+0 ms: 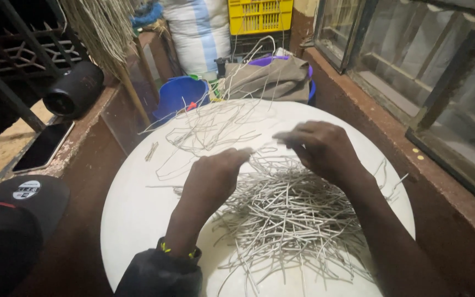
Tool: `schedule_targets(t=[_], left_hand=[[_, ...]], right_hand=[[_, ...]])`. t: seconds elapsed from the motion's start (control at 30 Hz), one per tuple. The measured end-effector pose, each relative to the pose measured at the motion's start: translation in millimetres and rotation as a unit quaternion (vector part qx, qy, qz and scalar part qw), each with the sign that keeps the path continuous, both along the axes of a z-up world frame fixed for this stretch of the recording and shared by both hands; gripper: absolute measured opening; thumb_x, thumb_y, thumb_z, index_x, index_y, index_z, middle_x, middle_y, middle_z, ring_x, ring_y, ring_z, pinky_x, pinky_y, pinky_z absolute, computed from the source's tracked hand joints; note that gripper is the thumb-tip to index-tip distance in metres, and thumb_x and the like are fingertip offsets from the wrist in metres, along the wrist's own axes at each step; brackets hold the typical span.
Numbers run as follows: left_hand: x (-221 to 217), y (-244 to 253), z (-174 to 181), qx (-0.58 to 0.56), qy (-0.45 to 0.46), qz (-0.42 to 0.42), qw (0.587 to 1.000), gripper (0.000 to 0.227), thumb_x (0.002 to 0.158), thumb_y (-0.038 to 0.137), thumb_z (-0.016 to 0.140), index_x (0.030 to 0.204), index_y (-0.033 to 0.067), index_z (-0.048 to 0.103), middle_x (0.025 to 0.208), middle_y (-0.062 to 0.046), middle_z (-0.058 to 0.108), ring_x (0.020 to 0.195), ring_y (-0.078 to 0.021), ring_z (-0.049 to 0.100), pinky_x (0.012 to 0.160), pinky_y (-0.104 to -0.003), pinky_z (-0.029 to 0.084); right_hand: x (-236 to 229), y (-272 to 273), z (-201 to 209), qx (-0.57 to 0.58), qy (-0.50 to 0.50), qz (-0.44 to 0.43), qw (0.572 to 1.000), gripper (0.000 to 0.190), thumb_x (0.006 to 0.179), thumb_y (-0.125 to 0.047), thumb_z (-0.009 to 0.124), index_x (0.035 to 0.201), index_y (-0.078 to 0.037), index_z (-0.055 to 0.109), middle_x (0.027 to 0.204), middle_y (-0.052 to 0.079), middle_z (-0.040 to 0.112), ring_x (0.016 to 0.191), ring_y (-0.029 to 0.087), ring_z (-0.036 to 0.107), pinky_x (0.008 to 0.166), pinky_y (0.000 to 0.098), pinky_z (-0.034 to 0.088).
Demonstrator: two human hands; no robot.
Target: The person straightens thin metal wires by hand on a white round table. They pick up individual wires from a pile, straighten them, and place them back on the table.
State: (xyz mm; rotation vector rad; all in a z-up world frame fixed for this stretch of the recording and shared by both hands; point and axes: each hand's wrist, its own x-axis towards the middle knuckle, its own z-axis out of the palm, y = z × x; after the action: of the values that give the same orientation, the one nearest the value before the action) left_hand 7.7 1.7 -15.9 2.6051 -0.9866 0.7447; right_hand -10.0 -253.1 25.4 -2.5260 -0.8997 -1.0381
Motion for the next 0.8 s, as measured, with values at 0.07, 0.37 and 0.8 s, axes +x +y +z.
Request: schedule_targets(t=[0.07,0.37,0.8], left_hand=[[5.4,0.7,-9.3,0.013,-0.029,0.023,0.999,0.039,0.094,0.006,0.058,0.124,0.0316,0.063,0.081,-0.001,0.069,0.063,-0.0294,0.072,0.056,-0.047,0.061],[-1.3,-5.5,-7.4,0.008,0.016,-0.029,0.999,0.021,0.098,0.007,0.054,0.109,0.0223,0.064,0.077,-0.004,0.071,0.068,-0.0335,0.074,0.058,-0.049,0.062],[1.2,-17.0,-32.9,0.078,-0.050,0.015,0.996,0.026,0.094,0.004,0.054,0.109,0.0227,0.064,0.072,-0.006,0.070,0.066,-0.0310,0.074,0.056,-0.047,0.060]], right_hand=[[5.6,3.1,-7.3,0.005,-0.009,0.008,1.000,0.011,0.093,-0.011,0.072,0.100,-0.018,0.078,0.071,0.003,0.072,0.063,0.024,0.069,0.060,0.0379,0.054],[11.4,0.9,-13.0,0.046,0.057,0.106,0.992,0.009,0.091,-0.015,0.077,0.098,-0.013,0.081,0.054,0.008,0.066,0.035,0.019,0.052,0.040,0.0330,0.042],[16.1,-9.0,-30.4,-0.021,0.183,0.116,0.976,0.020,0.087,-0.001,0.068,0.104,-0.009,0.075,0.065,0.017,0.074,0.058,0.041,0.071,0.060,0.0566,0.055]])
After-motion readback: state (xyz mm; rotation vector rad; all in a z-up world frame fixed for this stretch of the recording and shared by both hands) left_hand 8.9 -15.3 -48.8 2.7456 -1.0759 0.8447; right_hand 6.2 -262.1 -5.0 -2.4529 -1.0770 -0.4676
